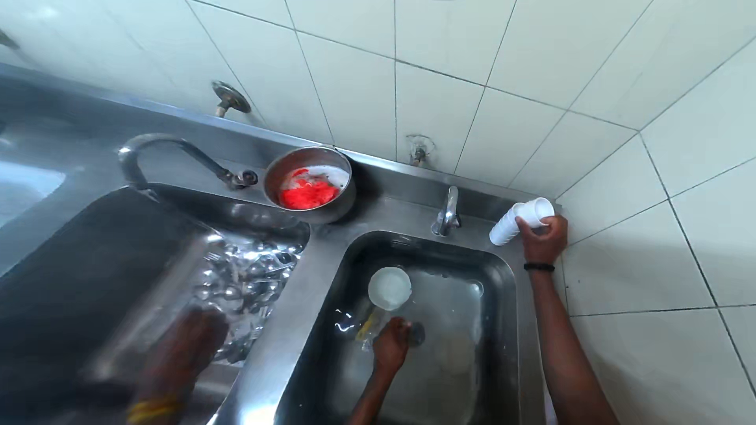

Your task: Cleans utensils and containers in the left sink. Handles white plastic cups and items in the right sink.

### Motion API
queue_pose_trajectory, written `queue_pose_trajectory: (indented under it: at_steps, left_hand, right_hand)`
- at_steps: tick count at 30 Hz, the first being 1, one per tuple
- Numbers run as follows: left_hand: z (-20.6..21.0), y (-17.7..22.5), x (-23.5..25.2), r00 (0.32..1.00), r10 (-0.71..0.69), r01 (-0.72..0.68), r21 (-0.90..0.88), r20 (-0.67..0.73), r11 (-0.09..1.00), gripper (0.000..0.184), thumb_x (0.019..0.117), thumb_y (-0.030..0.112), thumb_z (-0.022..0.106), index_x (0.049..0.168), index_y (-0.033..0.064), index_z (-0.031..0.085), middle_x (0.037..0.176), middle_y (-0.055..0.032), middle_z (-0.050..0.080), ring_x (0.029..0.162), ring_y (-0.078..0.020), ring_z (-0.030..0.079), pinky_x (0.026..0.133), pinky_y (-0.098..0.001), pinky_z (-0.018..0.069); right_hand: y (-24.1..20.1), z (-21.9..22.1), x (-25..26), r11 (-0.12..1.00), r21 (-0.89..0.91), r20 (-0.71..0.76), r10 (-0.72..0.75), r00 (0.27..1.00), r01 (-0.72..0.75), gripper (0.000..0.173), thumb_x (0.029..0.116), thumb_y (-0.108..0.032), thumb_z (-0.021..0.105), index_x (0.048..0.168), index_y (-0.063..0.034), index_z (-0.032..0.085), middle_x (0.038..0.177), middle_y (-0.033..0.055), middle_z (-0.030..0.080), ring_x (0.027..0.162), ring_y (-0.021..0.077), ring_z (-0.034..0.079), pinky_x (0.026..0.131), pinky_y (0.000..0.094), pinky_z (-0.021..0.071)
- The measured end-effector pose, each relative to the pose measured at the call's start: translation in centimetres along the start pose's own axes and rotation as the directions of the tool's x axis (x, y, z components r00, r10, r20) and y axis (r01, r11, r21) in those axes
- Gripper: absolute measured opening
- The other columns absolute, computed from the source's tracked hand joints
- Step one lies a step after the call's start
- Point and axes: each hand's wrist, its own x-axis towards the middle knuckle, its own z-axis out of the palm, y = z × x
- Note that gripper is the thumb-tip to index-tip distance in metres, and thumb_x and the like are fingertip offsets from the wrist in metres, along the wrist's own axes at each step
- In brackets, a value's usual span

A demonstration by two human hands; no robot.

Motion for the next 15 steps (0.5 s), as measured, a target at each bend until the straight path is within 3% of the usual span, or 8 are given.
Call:
queue_pose_trajectory:
  at_steps: [3,8,11,12,15]
  left_hand:
    - [2.0,-1.7,-0.5,0.997,-0.004,-0.009,0.178,0.076,0.984,0.053,0.1050,0.045,0.050,0.142,0.0085,0.059,0.137,-0.0166,0.065,0.130,-0.0338,0.060,0.113,-0.0553,0.0419]
    - [4.0,-1.6,-0.9,0.935,-0.132,0.014,0.338,0.330,0.941,0.065,0.1042,0.045,0.050,0.153,0.0025,0.044,0.156,-0.0228,0.046,0.146,-0.0389,0.043,0.119,-0.0575,0.0338]
    - [5.0,-1.0,-1.7,0.850,-0.093,-0.094,0.322,0.518,0.942,0.067,0.1039,0.040,0.054,0.156,0.0016,0.038,0.160,-0.0241,0.039,0.149,-0.0410,0.037,0.120,-0.0595,0.0303]
    - [5.7,-1.2,-1.6,0.837,-0.034,-0.152,0.293,0.546,0.944,0.069,0.1023,0.043,0.057,0.158,0.0071,0.037,0.160,-0.0203,0.040,0.149,-0.0383,0.038,0.120,-0.0585,0.0317]
    - [9.2,-2.0,-0.6,0.765,0.082,-0.312,0.257,0.639,0.914,0.078,0.0953,0.047,0.067,0.157,0.0089,0.039,0.159,-0.0193,0.042,0.148,-0.0378,0.039,0.119,-0.0621,0.0306]
  right_hand:
    - [1.5,1.7,1.9,0.994,-0.096,0.017,-0.056,0.998,0.057,0.051,0.0762,-0.036,0.089,0.101,0.0028,0.068,0.118,0.0254,0.065,0.110,0.0368,0.065,0.092,0.0515,0.0540]
    - [1.1,2.4,2.7,0.982,-0.156,0.125,-0.085,0.989,0.104,0.053,0.0782,-0.036,0.087,0.109,0.0029,0.069,0.122,0.0277,0.062,0.114,0.0397,0.062,0.095,0.0523,0.0526]
    - [0.1,1.7,2.9,0.966,-0.251,0.236,0.004,0.972,0.057,0.058,0.0813,-0.042,0.083,0.118,0.0006,0.067,0.130,0.0267,0.058,0.122,0.0406,0.058,0.100,0.0540,0.0497]
    - [0.0,1.5,2.9,0.964,-0.260,0.245,0.002,0.970,0.063,0.060,0.0811,-0.044,0.082,0.119,-0.0010,0.067,0.132,0.0264,0.058,0.125,0.0404,0.055,0.103,0.0531,0.0478]
    - [-0.2,-0.5,1.4,0.978,-0.168,0.154,-0.101,0.983,0.127,0.061,0.0825,-0.045,0.080,0.126,-0.0037,0.066,0.139,0.0251,0.056,0.135,0.0377,0.049,0.113,0.0471,0.0412]
